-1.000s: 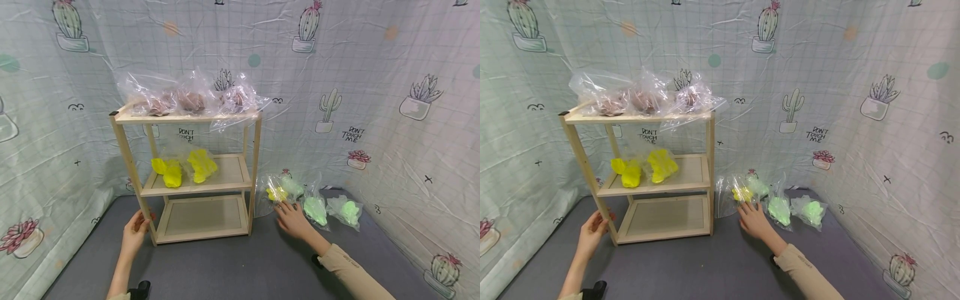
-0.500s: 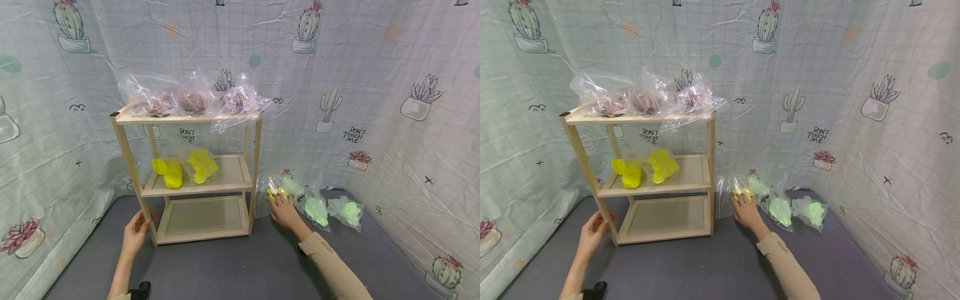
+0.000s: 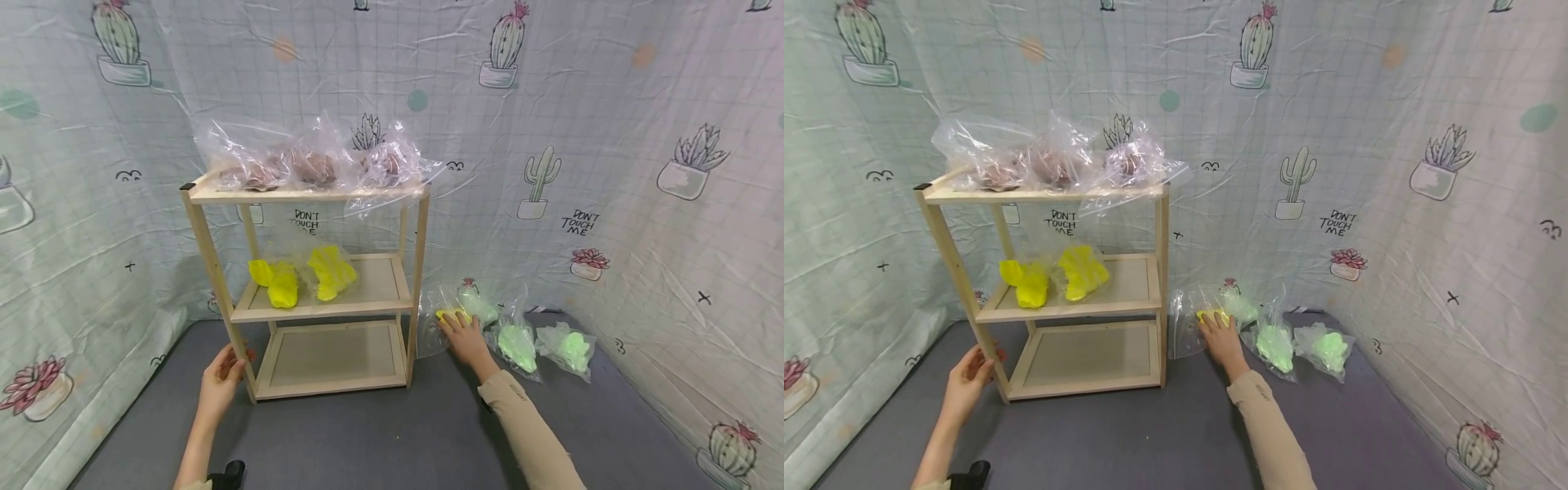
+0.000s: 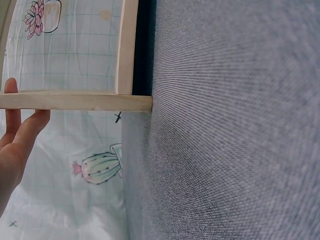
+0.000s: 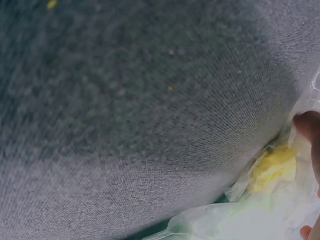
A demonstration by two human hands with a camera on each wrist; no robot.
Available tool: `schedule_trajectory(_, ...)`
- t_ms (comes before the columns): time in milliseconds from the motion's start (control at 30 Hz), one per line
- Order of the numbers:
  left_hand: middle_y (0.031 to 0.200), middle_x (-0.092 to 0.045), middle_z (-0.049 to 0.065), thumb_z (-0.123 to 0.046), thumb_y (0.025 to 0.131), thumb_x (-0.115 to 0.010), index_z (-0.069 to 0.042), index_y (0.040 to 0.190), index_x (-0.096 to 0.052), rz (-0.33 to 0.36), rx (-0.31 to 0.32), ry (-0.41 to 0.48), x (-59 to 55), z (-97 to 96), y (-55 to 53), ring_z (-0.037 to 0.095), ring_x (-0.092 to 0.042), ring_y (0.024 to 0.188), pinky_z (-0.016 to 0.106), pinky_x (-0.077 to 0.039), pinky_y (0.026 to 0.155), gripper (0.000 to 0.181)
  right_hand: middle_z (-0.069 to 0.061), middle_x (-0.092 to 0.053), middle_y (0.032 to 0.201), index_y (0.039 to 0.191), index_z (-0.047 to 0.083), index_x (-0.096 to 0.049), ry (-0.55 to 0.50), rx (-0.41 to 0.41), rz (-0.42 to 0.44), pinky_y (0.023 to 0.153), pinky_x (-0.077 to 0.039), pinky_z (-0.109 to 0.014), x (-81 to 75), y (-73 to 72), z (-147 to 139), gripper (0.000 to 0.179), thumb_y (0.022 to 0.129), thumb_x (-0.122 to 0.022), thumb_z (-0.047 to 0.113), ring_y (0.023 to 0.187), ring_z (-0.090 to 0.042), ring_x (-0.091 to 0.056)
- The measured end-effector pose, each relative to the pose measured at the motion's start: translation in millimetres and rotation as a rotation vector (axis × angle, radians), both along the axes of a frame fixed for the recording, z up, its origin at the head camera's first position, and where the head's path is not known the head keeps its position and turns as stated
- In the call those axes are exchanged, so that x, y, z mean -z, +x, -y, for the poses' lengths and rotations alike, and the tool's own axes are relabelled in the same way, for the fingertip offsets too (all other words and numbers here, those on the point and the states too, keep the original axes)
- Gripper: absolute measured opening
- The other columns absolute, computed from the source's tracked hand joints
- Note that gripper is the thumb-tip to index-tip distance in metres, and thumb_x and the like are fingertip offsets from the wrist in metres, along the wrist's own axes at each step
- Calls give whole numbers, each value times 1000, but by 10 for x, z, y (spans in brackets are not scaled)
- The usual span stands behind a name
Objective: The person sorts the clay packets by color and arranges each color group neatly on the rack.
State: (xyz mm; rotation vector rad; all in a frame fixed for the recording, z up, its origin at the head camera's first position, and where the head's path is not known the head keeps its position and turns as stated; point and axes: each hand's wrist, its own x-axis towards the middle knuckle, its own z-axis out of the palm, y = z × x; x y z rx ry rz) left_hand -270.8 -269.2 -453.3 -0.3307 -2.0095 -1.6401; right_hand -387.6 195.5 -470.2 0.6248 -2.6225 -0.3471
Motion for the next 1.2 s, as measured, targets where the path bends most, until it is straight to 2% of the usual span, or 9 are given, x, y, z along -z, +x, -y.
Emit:
schedule_trajectory(133, 94, -61, -19, -5, 91, -45, -1, 121, -49, 6, -1, -4, 0, 6, 6, -7, -58, 88, 12, -47, 66, 30, 0, -46, 134, 129, 19, -48, 62, 9, -1, 91, -34, -55, -6, 14, 4, 47, 83, -58, 10, 122, -30, -41)
schedule_trajectory(267, 94, -61, -19, -4, 91, -45, -2, 120, -49, 1, 15, 9, 0, 4, 7, -8, -58, 88, 12, -47, 67, 30, -1, -50, 127, 126, 23, -49, 113, 33, -6, 93, -33, -53, 18, 29, -6, 44, 84, -60, 20, 121, -29, -41)
schedule_trajectory(467, 94, -61, -18, -2, 90, -45, -2, 120, -50, -22, 33, 21, 8, 4, 12, -8, -58, 89, 11, -47, 67, 30, -5, -53, 109, 123, 28, -50, 97, -21, -66, 92, -32, -54, 53, 48, -47, 49, 77, -67, 30, 114, -29, -42)
schedule_trajectory(700, 93, -62, -16, 2, 90, -45, 10, 119, -45, -42, 47, 52, 3, 0, -20, -6, -59, 88, 11, -47, 66, 31, -6, -55, 99, 123, 16, -50, 69, -89, -107, 89, -33, -53, 38, 91, -73, 62, 68, -75, 32, 100, -26, -44)
schedule_trajectory(733, 93, -62, -16, 0, 90, -46, 7, 119, -47, -43, 45, 48, 7, 5, -25, -6, -59, 88, 12, -47, 66, 30, -6, -55, 98, 124, 14, -50, 66, -92, -108, 89, -33, -53, 26, 106, -73, 65, 67, -75, 33, 99, -26, -45)
schedule_trajectory(767, 94, -63, -13, 1, 90, -46, 6, 119, -47, -70, 82, 69, 26, 27, -46, -5, -59, 88, 12, -47, 65, 30, -6, -55, 98, 125, 12, -49, 67, -94, -105, 89, -33, -53, 12, 122, -73, 68, 66, -75, 33, 99, -26, -44)
schedule_trajectory(900, 94, -63, -14, -2, 90, -46, -5, 118, -53, -67, 63, 57, 20, 37, -47, -5, -59, 88, 12, -46, 63, 28, -5, -56, 97, 127, 9, -47, 67, -111, -99, 87, -33, -52, -26, 175, -90, 75, 63, -76, 36, 98, -26, -44)
schedule_trajectory(1067, 93, -61, -19, -1, 90, -47, -11, 117, -53, -22, 14, 26, -17, 6, -21, -8, -58, 87, 12, -46, 64, 29, -2, -54, 85, 117, 19, -55, 90, -176, -134, 76, -34, -45, -15, 222, -142, 63, 61, -78, 38, 84, -21, -42)
schedule_trajectory(1200, 93, -61, -21, 0, 89, -47, -14, 115, -53, -3, -11, 13, -20, -9, -17, -9, -58, 86, 12, -47, 63, 31, 0, -51, 75, 114, 22, -57, 102, -232, -152, 67, -28, -38, 12, 241, -172, 59, 61, -78, 38, 73, -17, -34)
